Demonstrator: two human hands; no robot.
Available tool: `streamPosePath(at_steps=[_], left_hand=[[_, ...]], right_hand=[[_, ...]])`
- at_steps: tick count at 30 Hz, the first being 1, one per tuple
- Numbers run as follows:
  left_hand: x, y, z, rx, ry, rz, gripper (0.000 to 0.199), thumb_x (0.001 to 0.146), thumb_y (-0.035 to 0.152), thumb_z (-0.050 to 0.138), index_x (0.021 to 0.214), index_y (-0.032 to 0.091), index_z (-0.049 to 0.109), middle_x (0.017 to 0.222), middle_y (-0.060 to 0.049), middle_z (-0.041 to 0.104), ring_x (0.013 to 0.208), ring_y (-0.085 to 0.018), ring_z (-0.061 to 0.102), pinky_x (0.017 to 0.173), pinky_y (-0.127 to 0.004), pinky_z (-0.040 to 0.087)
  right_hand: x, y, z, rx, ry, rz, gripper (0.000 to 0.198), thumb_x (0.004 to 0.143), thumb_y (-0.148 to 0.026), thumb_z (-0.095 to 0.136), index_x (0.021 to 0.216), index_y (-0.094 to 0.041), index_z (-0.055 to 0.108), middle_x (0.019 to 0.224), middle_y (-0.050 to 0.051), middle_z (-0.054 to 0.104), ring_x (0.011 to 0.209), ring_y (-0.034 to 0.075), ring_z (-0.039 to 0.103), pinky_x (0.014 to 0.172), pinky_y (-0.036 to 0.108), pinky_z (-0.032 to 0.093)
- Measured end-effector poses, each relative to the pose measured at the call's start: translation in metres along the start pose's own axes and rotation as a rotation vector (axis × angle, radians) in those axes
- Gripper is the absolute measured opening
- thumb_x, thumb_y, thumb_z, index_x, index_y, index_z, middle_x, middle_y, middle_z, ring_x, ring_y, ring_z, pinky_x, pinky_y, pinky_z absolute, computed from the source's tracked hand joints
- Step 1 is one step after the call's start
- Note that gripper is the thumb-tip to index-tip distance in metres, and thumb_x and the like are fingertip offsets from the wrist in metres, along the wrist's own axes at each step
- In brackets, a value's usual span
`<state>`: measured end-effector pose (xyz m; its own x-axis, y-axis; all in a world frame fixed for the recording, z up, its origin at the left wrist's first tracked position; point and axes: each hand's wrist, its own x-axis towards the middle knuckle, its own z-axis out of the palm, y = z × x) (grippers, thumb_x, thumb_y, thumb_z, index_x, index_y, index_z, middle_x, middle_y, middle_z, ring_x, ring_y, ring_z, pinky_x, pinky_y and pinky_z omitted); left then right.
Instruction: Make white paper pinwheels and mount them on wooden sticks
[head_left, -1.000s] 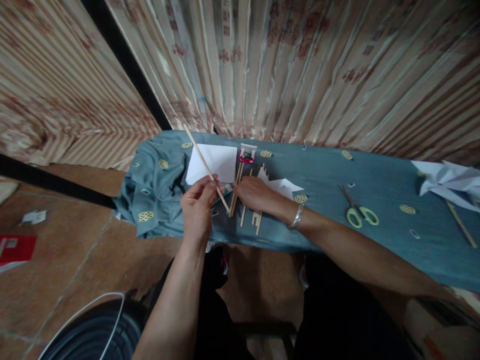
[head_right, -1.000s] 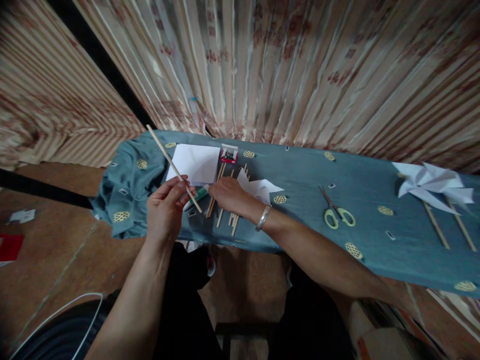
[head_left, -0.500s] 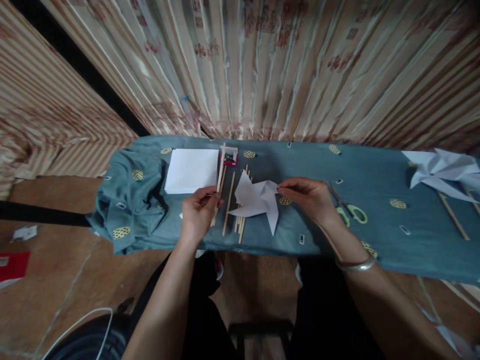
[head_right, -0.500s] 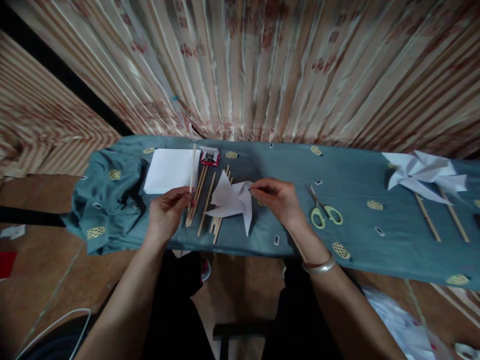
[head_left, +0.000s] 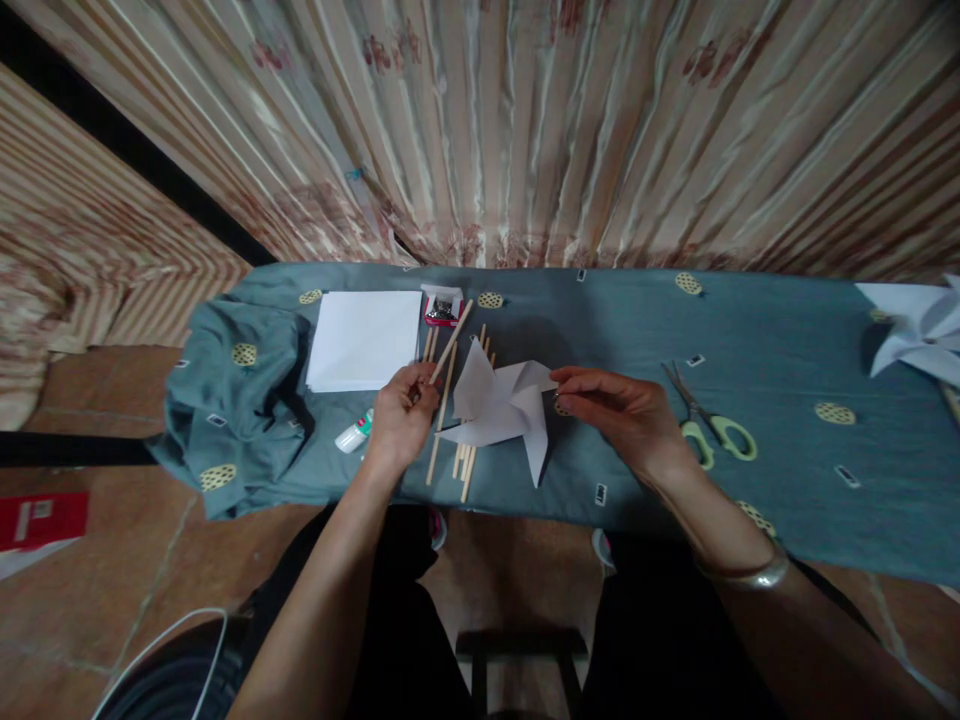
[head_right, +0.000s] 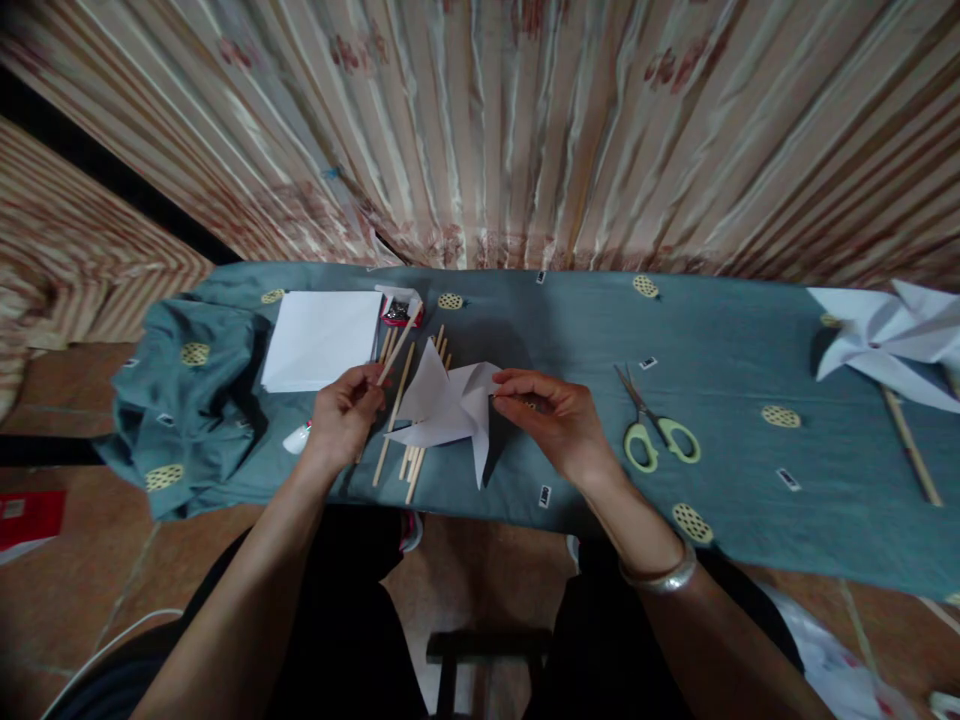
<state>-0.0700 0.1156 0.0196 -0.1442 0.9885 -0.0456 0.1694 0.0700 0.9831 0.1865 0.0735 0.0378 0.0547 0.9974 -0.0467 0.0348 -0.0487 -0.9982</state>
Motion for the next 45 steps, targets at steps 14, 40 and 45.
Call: streamPosePath(at_steps=[14, 40, 45], left_hand=[[-0.004, 0.011, 0.015, 0.064, -0.202, -0.103, 0.026, 0.068, 0.034, 0.077, 0.087, 0.018, 0.071, 0.058, 0.002, 0.061, 0.049, -0.014, 0.052, 0.048, -0.026, 0.039], [-0.032, 0.033, 0.096, -0.541, -0.375, -0.553, 0.028, 0.05, 0.025, 0.088, 0.07, 0.012, 0.074, 0.07, -0.004, 0.074, 0.06, -0.015, 0.065, 0.062, -0.026, 0.05], [-0.029, 0.031, 0.099, -0.564, -0.401, -0.56, 0.025, 0.05, 0.025, 0.087, 0.067, 0.012, 0.074, 0.064, -0.003, 0.072, 0.055, -0.014, 0.062, 0.057, -0.025, 0.048]], right_hand=[[-0.012, 0.012, 0.004, -0.02, -0.08, 0.129, 0.007, 0.071, -0.03, 0.08, 0.075, -0.025, 0.077, 0.115, 0.006, 0.074, 0.113, 0.026, 0.068, 0.095, 0.043, 0.057], [-0.013, 0.0, -0.027, 0.086, 0.019, 0.101, 0.01, 0.071, -0.032, 0.082, 0.079, -0.028, 0.077, 0.113, 0.002, 0.075, 0.112, 0.024, 0.066, 0.104, 0.045, 0.048], [-0.015, 0.003, -0.028, -0.265, 0.061, -0.104, 0.004, 0.078, -0.029, 0.075, 0.082, -0.029, 0.076, 0.133, 0.002, 0.064, 0.129, 0.028, 0.056, 0.112, 0.051, 0.041]])
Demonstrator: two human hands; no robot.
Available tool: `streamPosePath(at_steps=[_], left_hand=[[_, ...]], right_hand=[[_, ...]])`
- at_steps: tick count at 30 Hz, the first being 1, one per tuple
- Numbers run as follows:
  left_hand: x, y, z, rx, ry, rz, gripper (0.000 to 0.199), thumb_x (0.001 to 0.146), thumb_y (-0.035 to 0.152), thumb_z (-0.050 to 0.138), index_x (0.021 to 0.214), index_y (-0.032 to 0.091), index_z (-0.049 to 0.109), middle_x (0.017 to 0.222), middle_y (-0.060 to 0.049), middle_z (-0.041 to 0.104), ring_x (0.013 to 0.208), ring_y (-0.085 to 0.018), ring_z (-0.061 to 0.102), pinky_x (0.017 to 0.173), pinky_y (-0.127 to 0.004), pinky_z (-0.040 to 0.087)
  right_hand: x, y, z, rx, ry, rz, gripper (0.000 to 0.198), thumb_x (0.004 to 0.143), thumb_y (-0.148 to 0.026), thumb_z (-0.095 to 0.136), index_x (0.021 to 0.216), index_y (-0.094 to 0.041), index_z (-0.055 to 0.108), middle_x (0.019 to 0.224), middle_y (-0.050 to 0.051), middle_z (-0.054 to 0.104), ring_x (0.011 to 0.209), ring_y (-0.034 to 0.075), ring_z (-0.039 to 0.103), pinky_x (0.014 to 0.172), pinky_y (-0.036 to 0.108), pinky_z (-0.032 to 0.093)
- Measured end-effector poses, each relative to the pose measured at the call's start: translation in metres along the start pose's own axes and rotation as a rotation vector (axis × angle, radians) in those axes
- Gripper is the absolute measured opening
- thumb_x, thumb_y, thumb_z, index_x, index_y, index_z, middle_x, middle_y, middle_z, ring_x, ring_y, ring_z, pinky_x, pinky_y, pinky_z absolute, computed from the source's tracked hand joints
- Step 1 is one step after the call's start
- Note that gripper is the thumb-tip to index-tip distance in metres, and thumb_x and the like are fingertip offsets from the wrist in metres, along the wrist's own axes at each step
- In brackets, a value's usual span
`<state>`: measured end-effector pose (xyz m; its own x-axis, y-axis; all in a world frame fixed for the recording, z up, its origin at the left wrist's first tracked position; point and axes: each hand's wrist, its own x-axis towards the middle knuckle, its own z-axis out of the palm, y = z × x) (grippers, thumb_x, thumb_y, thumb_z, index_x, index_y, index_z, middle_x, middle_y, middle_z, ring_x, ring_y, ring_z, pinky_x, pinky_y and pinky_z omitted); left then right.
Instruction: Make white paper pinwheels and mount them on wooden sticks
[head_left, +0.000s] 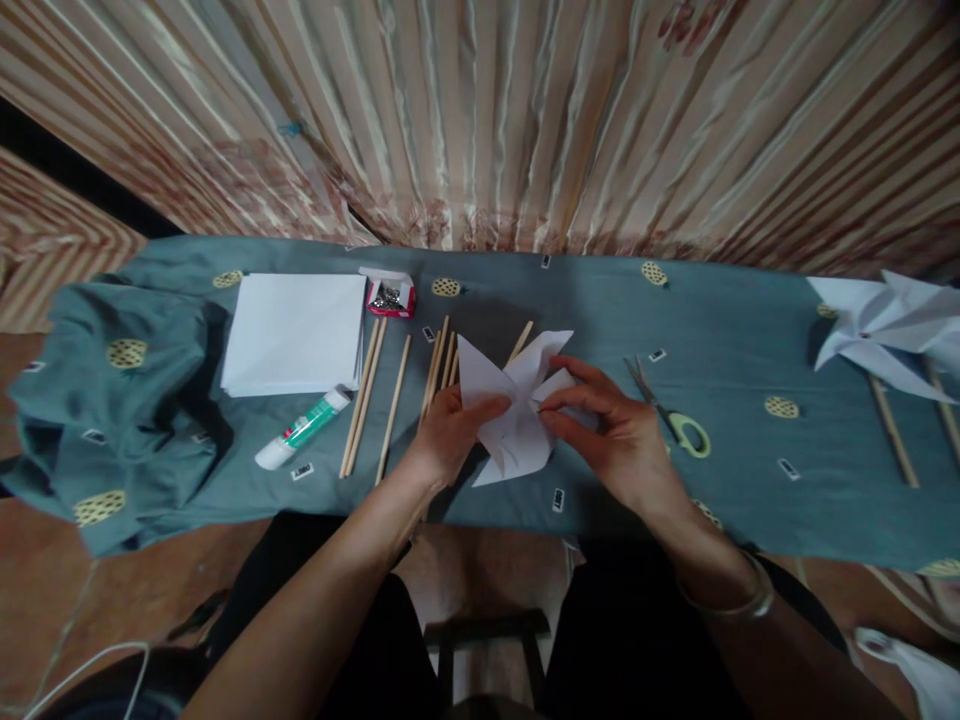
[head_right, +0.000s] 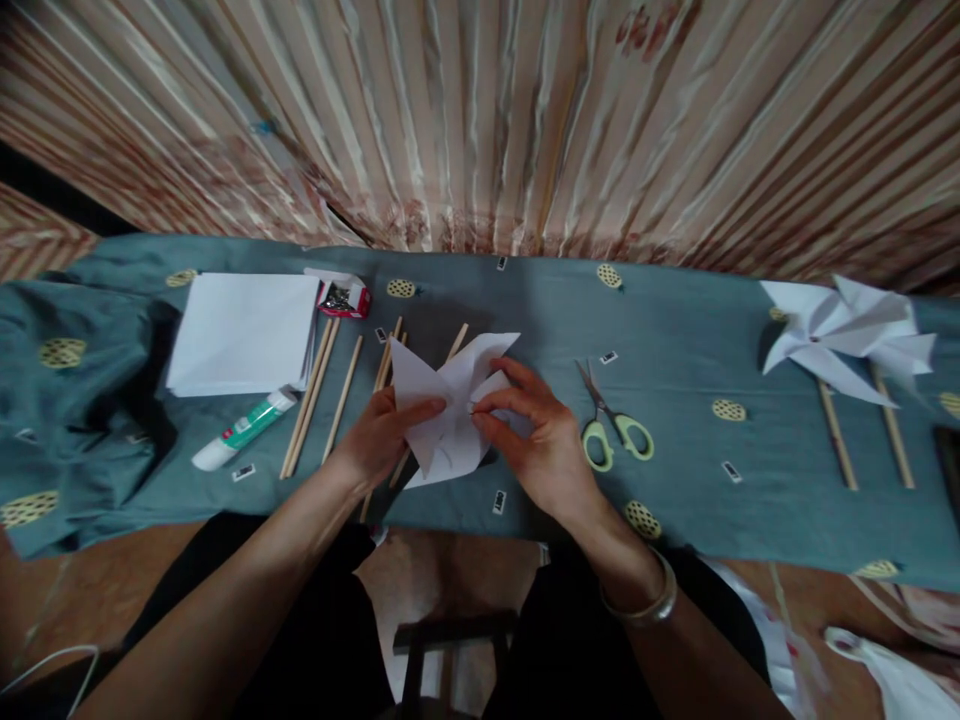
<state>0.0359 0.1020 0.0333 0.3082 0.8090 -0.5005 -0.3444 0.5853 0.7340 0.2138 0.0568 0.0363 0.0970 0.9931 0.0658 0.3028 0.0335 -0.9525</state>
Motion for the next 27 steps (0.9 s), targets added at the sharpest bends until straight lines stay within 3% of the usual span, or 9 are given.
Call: streamPosePath(at_steps=[7, 27], left_hand=[[0.0015, 0.0004, -0.0002, 0.002, -0.029, -0.012, 0.024, 0.053, 0.025, 0.085, 0.07, 0.013, 0.074, 0.068, -0.004, 0.074, 0.058, -0.015, 0.064, 0.06, -0.026, 0.048], [0.001, -0.0029, 0.0007, 0.011, -0.07, -0.035, 0.021, 0.056, 0.024, 0.084, 0.072, 0.014, 0.074, 0.069, -0.002, 0.072, 0.059, -0.013, 0.063, 0.061, -0.026, 0.048]], right_hand=[[0.0035, -0.0007, -0.005, -0.211, -0.001, -0.16, 0.008, 0.083, -0.024, 0.07, 0.084, -0.03, 0.075, 0.146, -0.001, 0.054, 0.146, 0.028, 0.036, 0.121, 0.056, 0.028], [0.0029, 0.0005, -0.0049, -0.292, -0.035, -0.174, 0.009, 0.085, -0.024, 0.067, 0.085, -0.028, 0.075, 0.147, 0.001, 0.054, 0.148, 0.027, 0.035, 0.121, 0.054, 0.03]])
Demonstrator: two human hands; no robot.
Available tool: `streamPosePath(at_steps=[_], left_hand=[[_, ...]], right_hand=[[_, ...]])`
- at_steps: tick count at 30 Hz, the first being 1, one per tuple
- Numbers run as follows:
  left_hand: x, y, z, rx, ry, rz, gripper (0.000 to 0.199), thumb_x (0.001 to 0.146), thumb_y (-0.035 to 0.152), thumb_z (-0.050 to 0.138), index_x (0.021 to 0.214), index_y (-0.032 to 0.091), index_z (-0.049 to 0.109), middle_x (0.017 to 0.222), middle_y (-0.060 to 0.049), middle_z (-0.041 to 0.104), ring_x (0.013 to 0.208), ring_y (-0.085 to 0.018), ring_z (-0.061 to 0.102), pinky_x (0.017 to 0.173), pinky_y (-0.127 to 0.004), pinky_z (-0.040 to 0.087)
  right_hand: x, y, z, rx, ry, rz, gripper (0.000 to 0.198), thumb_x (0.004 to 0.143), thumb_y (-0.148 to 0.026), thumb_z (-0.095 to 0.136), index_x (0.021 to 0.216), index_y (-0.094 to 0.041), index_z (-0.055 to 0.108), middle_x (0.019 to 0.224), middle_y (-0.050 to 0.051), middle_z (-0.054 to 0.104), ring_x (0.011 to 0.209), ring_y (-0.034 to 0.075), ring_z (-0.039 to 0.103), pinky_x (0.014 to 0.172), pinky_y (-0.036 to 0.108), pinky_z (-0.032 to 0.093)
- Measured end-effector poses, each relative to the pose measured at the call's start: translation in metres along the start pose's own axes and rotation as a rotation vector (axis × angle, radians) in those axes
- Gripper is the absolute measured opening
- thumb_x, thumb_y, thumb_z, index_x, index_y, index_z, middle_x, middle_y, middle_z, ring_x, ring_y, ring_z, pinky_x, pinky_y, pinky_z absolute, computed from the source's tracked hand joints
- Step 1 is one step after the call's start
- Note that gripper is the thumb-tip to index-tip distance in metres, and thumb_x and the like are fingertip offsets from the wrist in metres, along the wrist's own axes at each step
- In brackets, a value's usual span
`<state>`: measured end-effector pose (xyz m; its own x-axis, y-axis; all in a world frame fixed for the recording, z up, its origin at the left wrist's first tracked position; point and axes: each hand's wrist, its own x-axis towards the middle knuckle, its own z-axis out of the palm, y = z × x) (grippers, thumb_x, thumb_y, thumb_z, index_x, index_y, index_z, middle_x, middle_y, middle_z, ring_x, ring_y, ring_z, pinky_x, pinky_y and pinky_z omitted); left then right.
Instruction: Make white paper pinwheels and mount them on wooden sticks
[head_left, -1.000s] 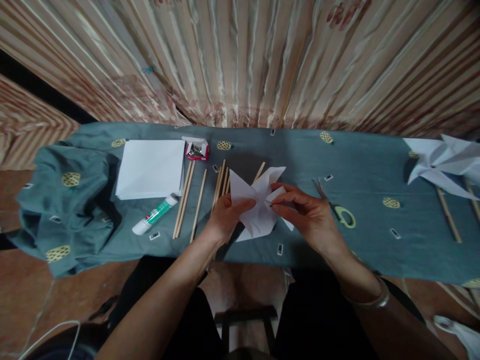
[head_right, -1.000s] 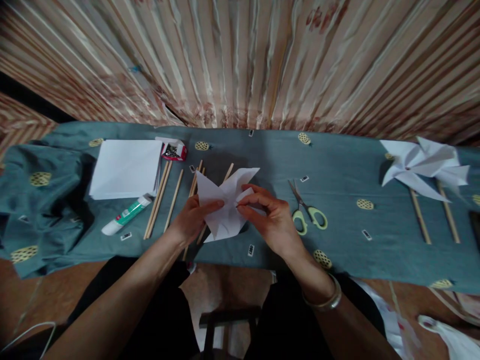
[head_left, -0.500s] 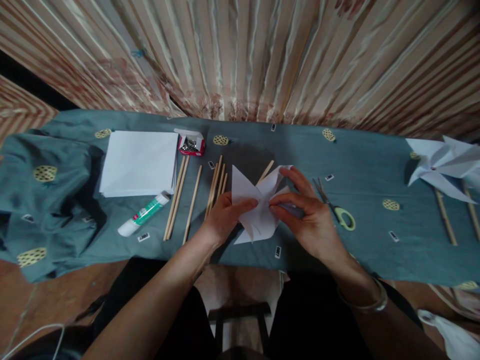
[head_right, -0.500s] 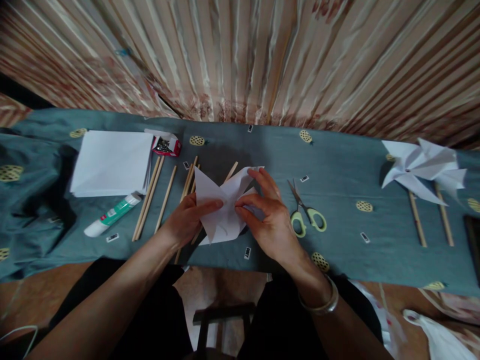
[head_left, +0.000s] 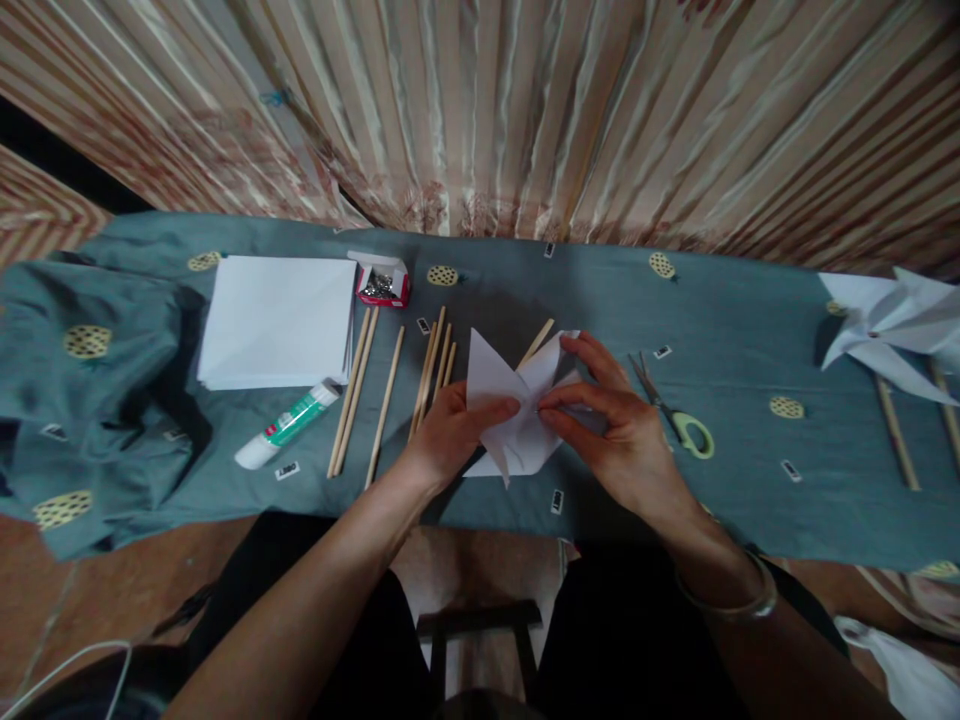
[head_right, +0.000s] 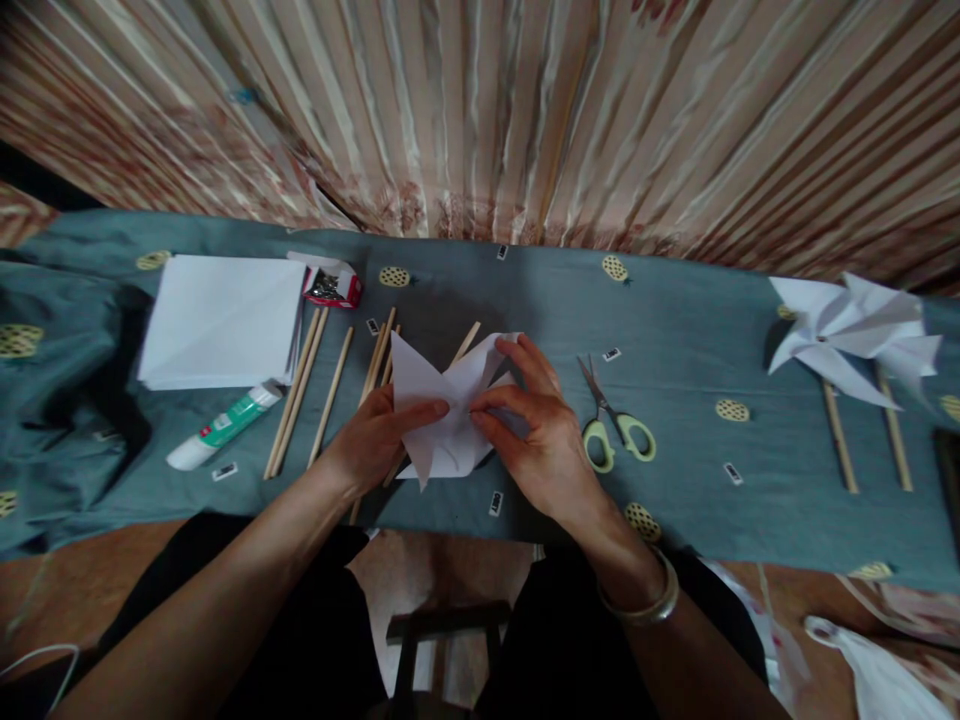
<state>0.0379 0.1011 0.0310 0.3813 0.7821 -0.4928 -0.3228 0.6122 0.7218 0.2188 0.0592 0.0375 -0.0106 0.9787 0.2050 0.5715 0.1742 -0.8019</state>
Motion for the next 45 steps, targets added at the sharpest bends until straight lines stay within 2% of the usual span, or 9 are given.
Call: streamPosePath(at_steps=[6, 13, 18, 25, 31, 36, 45], left_hand=[[-0.001, 0.0, 0.001, 0.015, 0.007, -0.007, 0.023, 0.056, 0.025, 0.084, 0.073, 0.013, 0.075, 0.07, -0.003, 0.073, 0.059, -0.014, 0.063, 0.061, -0.026, 0.048], [-0.001, -0.003, -0.001, 0.03, -0.019, -0.018, 0.026, 0.058, 0.028, 0.084, 0.076, 0.012, 0.074, 0.071, -0.005, 0.073, 0.061, -0.016, 0.065, 0.062, -0.028, 0.049], [-0.001, -0.003, -0.002, 0.017, -0.02, -0.039, 0.026, 0.057, 0.028, 0.086, 0.075, 0.013, 0.074, 0.072, -0.005, 0.074, 0.06, -0.015, 0.065, 0.062, -0.027, 0.05], [-0.002, -0.001, -0.001, -0.007, -0.015, -0.044, 0.027, 0.054, 0.025, 0.087, 0.075, 0.013, 0.075, 0.073, -0.005, 0.075, 0.062, -0.015, 0.066, 0.064, -0.026, 0.051], [-0.003, -0.001, 0.0, 0.017, -0.042, -0.034, 0.022, 0.056, 0.025, 0.085, 0.073, 0.014, 0.075, 0.07, -0.004, 0.074, 0.06, -0.015, 0.065, 0.061, -0.026, 0.051], [-0.003, -0.002, -0.002, 0.04, -0.046, -0.045, 0.021, 0.057, 0.025, 0.084, 0.072, 0.014, 0.075, 0.069, -0.005, 0.074, 0.059, -0.016, 0.066, 0.061, -0.027, 0.051], [-0.003, -0.002, -0.001, 0.066, -0.034, -0.035, 0.019, 0.056, 0.024, 0.085, 0.07, 0.014, 0.075, 0.068, -0.004, 0.074, 0.059, -0.014, 0.064, 0.059, -0.024, 0.049]], right_hand=[[0.001, -0.002, 0.001, 0.035, 0.03, 0.064, 0.007, 0.082, -0.026, 0.07, 0.089, -0.028, 0.073, 0.145, 0.002, 0.056, 0.144, 0.028, 0.041, 0.119, 0.055, 0.033], [0.001, -0.004, 0.004, 0.015, 0.086, 0.12, 0.05, 0.08, -0.027, 0.071, 0.128, -0.031, 0.059, 0.146, 0.005, 0.054, 0.137, 0.029, 0.049, 0.115, 0.054, 0.039], [-0.002, 0.001, 0.006, 0.035, 0.094, 0.18, 0.07, 0.078, -0.027, 0.073, 0.142, -0.028, 0.048, 0.146, 0.009, 0.054, 0.133, 0.031, 0.052, 0.111, 0.054, 0.044], [-0.003, 0.004, 0.006, 0.121, 0.079, 0.255, 0.073, 0.077, -0.029, 0.076, 0.144, -0.027, 0.046, 0.132, 0.009, 0.064, 0.121, 0.03, 0.062, 0.105, 0.053, 0.049], [0.002, 0.003, 0.002, 0.318, 0.004, 0.423, 0.08, 0.072, -0.032, 0.08, 0.144, -0.026, 0.044, 0.102, 0.006, 0.076, 0.088, 0.028, 0.073, 0.088, 0.054, 0.059], [0.007, 0.002, 0.0, 0.491, -0.055, 0.539, 0.091, 0.065, -0.036, 0.084, 0.145, -0.027, 0.042, 0.09, 0.003, 0.078, 0.081, 0.028, 0.074, 0.078, 0.049, 0.061], [0.006, 0.002, -0.006, 0.323, -0.036, 0.497, 0.094, 0.066, -0.036, 0.084, 0.148, -0.027, 0.04, 0.087, 0.002, 0.076, 0.067, 0.022, 0.071, 0.062, 0.038, 0.059]])
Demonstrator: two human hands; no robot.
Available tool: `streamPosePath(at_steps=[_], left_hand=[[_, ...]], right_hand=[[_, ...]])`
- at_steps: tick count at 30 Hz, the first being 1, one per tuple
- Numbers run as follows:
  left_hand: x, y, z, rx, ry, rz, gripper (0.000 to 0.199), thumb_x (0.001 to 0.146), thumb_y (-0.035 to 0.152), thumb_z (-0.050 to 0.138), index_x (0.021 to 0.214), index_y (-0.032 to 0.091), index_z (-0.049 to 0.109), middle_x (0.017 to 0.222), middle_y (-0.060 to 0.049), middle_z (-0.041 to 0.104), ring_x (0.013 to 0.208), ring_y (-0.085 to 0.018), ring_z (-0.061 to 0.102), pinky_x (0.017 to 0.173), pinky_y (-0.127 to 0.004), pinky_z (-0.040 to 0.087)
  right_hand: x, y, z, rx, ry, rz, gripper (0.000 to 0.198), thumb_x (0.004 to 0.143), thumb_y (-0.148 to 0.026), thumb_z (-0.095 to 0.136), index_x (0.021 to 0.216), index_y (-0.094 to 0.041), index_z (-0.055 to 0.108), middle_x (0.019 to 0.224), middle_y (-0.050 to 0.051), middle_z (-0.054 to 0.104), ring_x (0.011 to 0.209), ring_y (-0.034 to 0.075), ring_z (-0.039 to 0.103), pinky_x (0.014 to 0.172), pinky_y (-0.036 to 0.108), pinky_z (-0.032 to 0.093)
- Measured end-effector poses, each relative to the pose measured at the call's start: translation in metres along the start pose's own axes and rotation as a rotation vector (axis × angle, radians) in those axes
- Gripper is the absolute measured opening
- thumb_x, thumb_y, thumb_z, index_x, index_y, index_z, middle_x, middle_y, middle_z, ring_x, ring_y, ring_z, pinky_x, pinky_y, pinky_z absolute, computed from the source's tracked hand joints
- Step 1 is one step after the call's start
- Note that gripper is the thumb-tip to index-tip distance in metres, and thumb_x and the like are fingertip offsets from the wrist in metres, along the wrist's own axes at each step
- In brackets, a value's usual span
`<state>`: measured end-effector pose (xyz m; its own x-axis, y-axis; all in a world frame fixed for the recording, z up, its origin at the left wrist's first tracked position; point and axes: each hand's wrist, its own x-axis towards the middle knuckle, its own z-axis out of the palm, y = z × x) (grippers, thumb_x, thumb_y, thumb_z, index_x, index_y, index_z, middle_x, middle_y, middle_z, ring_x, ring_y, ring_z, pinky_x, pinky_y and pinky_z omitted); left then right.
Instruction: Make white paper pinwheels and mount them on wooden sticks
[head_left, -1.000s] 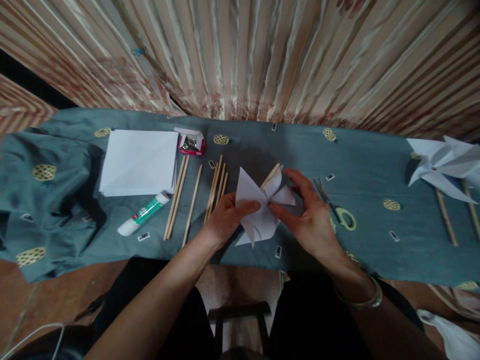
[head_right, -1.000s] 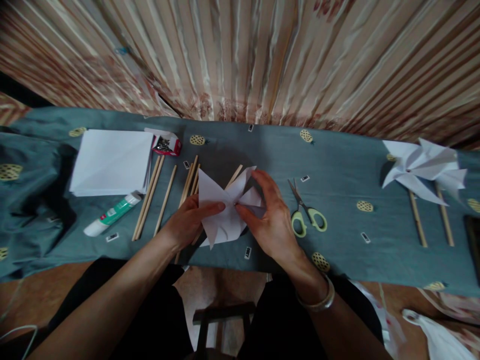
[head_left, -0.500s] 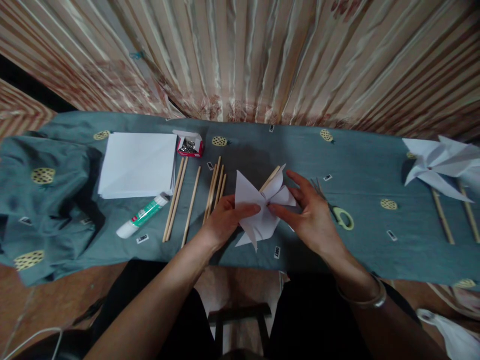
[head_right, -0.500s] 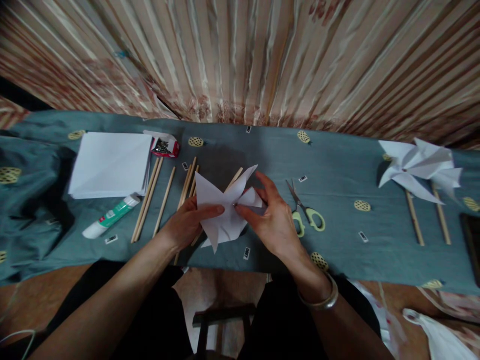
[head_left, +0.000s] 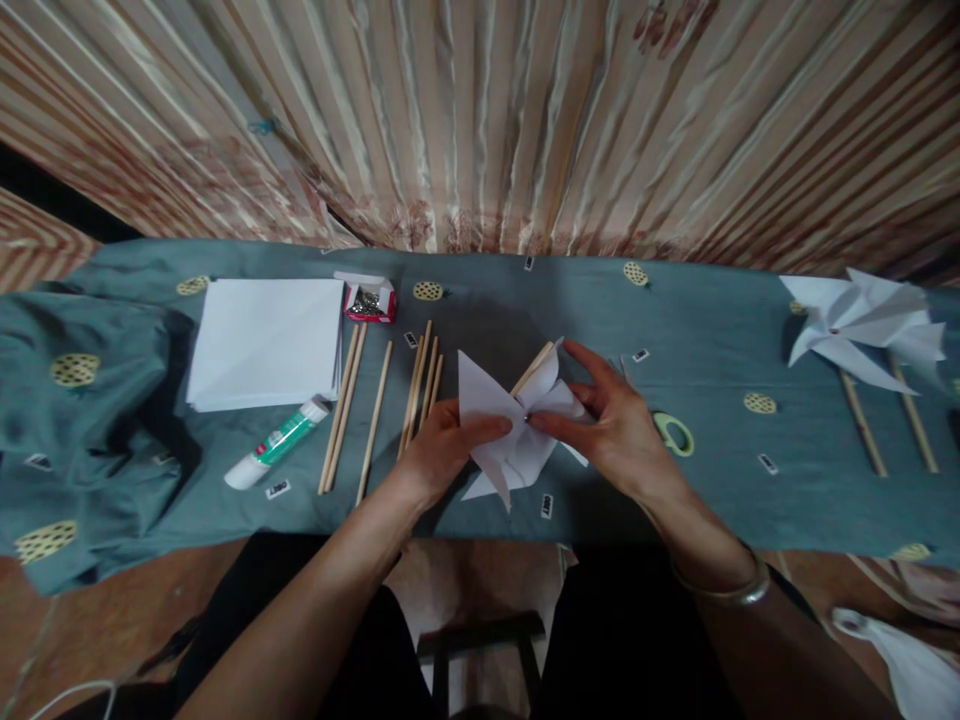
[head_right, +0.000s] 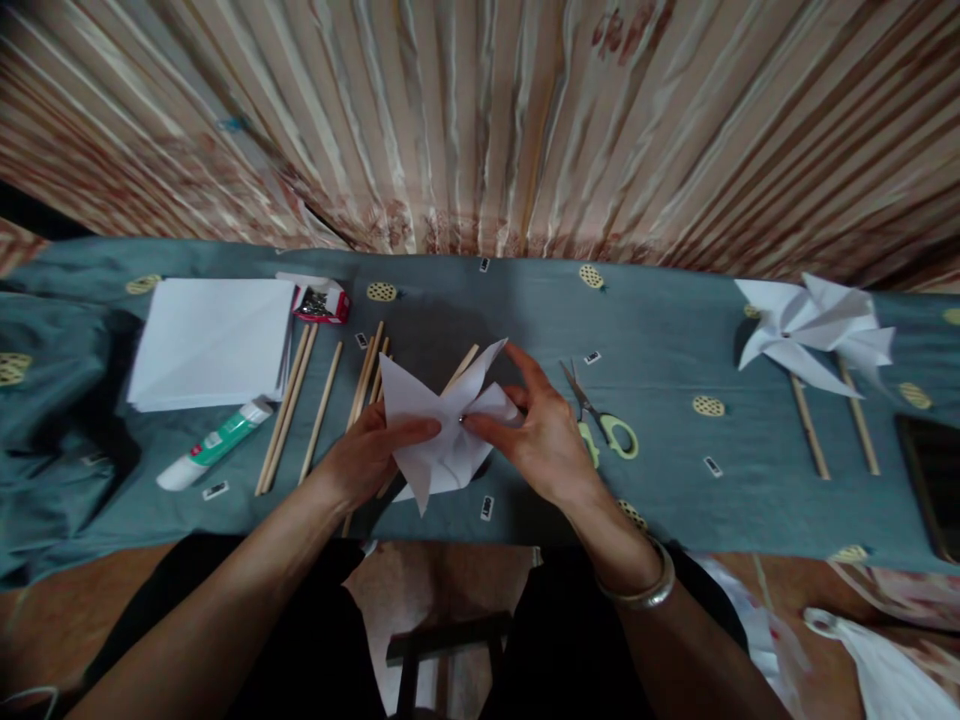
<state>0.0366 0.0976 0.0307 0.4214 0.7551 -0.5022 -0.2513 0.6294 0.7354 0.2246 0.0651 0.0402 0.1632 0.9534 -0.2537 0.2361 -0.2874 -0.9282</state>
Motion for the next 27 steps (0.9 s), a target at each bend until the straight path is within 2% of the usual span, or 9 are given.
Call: streamPosePath(at_steps=[5, 10, 14, 17, 20, 23, 25, 27], left_hand=[[-0.002, 0.001, 0.002, 0.02, -0.005, -0.007, 0.02, 0.054, 0.025, 0.085, 0.068, 0.014, 0.075, 0.065, -0.004, 0.072, 0.058, -0.015, 0.064, 0.059, -0.025, 0.049], [-0.003, 0.005, 0.004, 0.032, -0.008, -0.018, 0.024, 0.052, 0.027, 0.087, 0.067, 0.014, 0.075, 0.065, -0.004, 0.073, 0.057, -0.015, 0.063, 0.058, -0.026, 0.049], [-0.005, 0.006, 0.005, 0.018, 0.004, -0.005, 0.023, 0.052, 0.026, 0.088, 0.067, 0.014, 0.075, 0.068, -0.005, 0.074, 0.058, -0.015, 0.064, 0.058, -0.025, 0.049], [-0.005, 0.007, 0.006, 0.002, 0.011, -0.01, 0.022, 0.053, 0.026, 0.087, 0.067, 0.014, 0.076, 0.069, -0.005, 0.074, 0.059, -0.014, 0.064, 0.059, -0.024, 0.05], [-0.006, 0.008, 0.006, -0.009, 0.02, -0.008, 0.022, 0.053, 0.026, 0.087, 0.068, 0.014, 0.076, 0.068, -0.005, 0.074, 0.059, -0.014, 0.065, 0.06, -0.025, 0.05], [-0.006, 0.008, 0.007, -0.003, 0.022, 0.0, 0.021, 0.053, 0.025, 0.087, 0.068, 0.014, 0.076, 0.069, -0.005, 0.074, 0.059, -0.015, 0.065, 0.06, -0.025, 0.05], [-0.007, 0.008, 0.008, 0.002, 0.02, 0.002, 0.022, 0.053, 0.025, 0.087, 0.068, 0.014, 0.076, 0.069, -0.005, 0.075, 0.059, -0.015, 0.065, 0.06, -0.025, 0.05], [-0.008, 0.008, 0.008, 0.009, 0.018, 0.001, 0.022, 0.052, 0.025, 0.088, 0.067, 0.014, 0.076, 0.068, -0.004, 0.075, 0.059, -0.014, 0.065, 0.059, -0.024, 0.05]], right_hand=[[0.0, -0.006, -0.002, 0.068, -0.048, 0.046, 0.099, 0.063, -0.037, 0.084, 0.149, -0.024, 0.038, 0.084, 0.002, 0.076, 0.066, 0.023, 0.07, 0.061, 0.039, 0.06], [0.002, -0.01, -0.005, 0.128, -0.078, 0.073, 0.107, 0.06, -0.035, 0.086, 0.152, -0.027, 0.033, 0.086, 0.003, 0.077, 0.07, 0.026, 0.072, 0.063, 0.043, 0.062], [0.002, -0.01, -0.004, 0.189, -0.069, 0.087, 0.116, 0.059, -0.036, 0.087, 0.156, -0.026, 0.024, 0.084, 0.003, 0.077, 0.069, 0.027, 0.073, 0.061, 0.043, 0.062], [0.003, -0.008, -0.001, 0.204, -0.016, 0.086, 0.119, 0.056, -0.037, 0.089, 0.155, -0.026, 0.023, 0.087, 0.003, 0.077, 0.071, 0.028, 0.074, 0.062, 0.044, 0.062], [0.003, -0.008, 0.0, 0.215, 0.018, 0.08, 0.1, 0.056, -0.037, 0.089, 0.144, -0.026, 0.043, 0.09, 0.004, 0.077, 0.076, 0.028, 0.074, 0.067, 0.044, 0.063], [0.003, -0.011, -0.001, 0.217, -0.011, 0.088, 0.062, 0.055, -0.038, 0.089, 0.111, -0.022, 0.067, 0.088, 0.003, 0.077, 0.078, 0.024, 0.074, 0.072, 0.041, 0.062], [0.003, -0.014, -0.004, 0.215, -0.062, 0.104, 0.043, 0.055, -0.037, 0.089, 0.092, -0.021, 0.072, 0.081, 0.001, 0.076, 0.071, 0.021, 0.072, 0.069, 0.037, 0.06], [0.002, -0.017, -0.007, 0.245, -0.132, 0.142, 0.032, 0.055, -0.035, 0.089, 0.08, -0.021, 0.074, 0.073, -0.001, 0.074, 0.063, 0.017, 0.068, 0.063, 0.032, 0.058]])
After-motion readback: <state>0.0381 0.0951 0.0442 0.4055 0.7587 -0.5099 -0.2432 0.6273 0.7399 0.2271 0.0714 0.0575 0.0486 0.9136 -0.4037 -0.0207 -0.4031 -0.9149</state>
